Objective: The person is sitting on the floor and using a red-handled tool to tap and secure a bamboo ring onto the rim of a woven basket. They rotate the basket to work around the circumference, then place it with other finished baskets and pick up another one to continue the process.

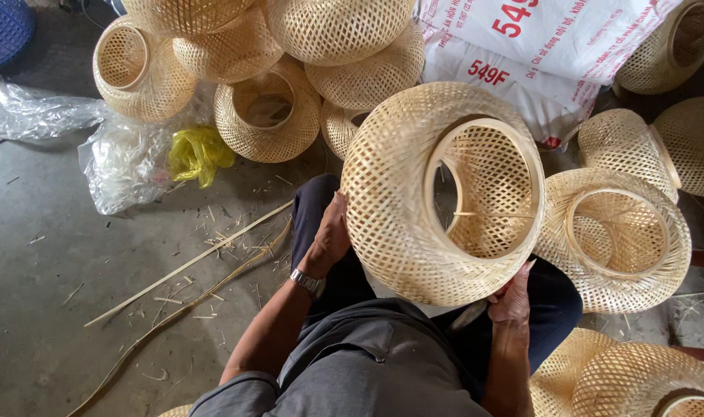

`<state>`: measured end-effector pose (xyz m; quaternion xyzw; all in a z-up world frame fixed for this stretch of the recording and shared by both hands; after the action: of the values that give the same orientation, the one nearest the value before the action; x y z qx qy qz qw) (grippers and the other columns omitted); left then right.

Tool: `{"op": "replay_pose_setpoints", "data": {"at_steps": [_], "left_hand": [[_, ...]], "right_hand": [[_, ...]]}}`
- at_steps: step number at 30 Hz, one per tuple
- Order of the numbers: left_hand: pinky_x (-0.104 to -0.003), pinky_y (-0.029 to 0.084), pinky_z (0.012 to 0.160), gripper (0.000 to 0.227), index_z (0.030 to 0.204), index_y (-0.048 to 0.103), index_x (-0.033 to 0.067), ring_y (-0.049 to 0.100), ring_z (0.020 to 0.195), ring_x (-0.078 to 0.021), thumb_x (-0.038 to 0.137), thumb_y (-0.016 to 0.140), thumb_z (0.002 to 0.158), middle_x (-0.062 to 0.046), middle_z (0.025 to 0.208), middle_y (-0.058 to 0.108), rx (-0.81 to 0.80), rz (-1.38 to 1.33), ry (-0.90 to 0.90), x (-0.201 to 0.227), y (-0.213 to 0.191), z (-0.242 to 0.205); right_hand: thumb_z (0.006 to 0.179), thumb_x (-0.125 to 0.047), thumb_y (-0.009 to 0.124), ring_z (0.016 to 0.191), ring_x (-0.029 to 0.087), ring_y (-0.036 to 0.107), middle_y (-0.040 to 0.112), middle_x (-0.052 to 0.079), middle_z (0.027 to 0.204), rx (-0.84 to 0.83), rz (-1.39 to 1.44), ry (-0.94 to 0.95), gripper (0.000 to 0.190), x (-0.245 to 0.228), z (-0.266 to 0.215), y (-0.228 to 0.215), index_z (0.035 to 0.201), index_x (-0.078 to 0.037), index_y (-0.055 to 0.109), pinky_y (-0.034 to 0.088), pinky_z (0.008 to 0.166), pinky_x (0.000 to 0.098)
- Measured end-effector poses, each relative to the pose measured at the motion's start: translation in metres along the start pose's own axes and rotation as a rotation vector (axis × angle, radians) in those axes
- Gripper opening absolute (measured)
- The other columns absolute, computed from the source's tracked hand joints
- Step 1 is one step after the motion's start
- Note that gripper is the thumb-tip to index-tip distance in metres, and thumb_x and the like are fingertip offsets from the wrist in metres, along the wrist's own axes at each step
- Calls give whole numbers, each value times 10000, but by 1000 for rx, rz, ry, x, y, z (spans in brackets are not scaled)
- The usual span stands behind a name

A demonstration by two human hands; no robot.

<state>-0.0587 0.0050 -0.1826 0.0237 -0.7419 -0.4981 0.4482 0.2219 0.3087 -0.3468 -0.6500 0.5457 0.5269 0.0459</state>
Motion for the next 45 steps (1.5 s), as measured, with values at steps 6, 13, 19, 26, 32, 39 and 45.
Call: {"op": "replay_pose_setpoints", "data": {"at_steps": [6,13,19,26,32,39,45], "left_hand": [[-421,422,1180,788,1605,294,81,515,1393,-235,576,456,1012,-104,1564,479,-195,-117,183,48,82,-12],[-402,496,1111,729,1550,416,20,595,1302,-229,395,704,995,-135,1466,586,-261,-304,127,62,136,3],[-318,540,973,370,1356,628,-43,677,1110,-157,160,691,1053,-100,1266,716,36,-148,215,35,95,44],[-242,551,978,363,1363,647,-25,661,1056,-69,189,685,1072,-39,1190,738,-21,252,446,55,134,24],[-198,529,914,471,1460,585,3,625,1007,-33,234,681,1062,0,1176,718,-16,358,461,57,149,20],[-221,560,895,458,1445,596,-44,648,1001,-51,224,677,1084,-27,1165,727,-17,466,407,52,158,15],[-226,571,909,543,1475,521,-16,662,1021,-50,209,714,1020,-38,1219,721,-49,507,390,65,181,3]], "right_hand": [[951,-641,580,974,172,648,662,31,1303,-179,250,-11,712,-12,-19,64,1466,-151,540,553,762,329],[1054,-395,502,1306,279,608,557,158,1518,-376,234,6,634,-17,-13,134,1562,-19,448,532,1084,448],[1177,-395,482,595,153,581,720,157,896,-870,475,349,514,-10,-42,152,1448,40,530,479,476,259],[1002,-513,587,463,-5,336,727,150,1125,-484,58,393,559,39,-34,93,1232,-5,622,247,362,150],[1019,-512,585,470,-10,358,719,147,1098,-419,68,434,548,48,-28,83,1197,3,651,259,377,144],[1015,-407,623,511,19,427,716,156,1049,-308,108,389,419,67,-11,56,1169,-18,631,317,416,163],[991,-343,632,537,71,468,709,151,979,-135,-21,388,261,73,-16,48,1141,-134,584,407,474,231]]}}
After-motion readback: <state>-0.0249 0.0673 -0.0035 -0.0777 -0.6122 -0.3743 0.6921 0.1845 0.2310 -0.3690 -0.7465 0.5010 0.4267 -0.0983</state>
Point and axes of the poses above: each hand's wrist, its own z-axis towards the middle knuckle, its own y-axis out of the palm, x = y × z, the point moved 10 cm from there along z, towards the middle knuckle
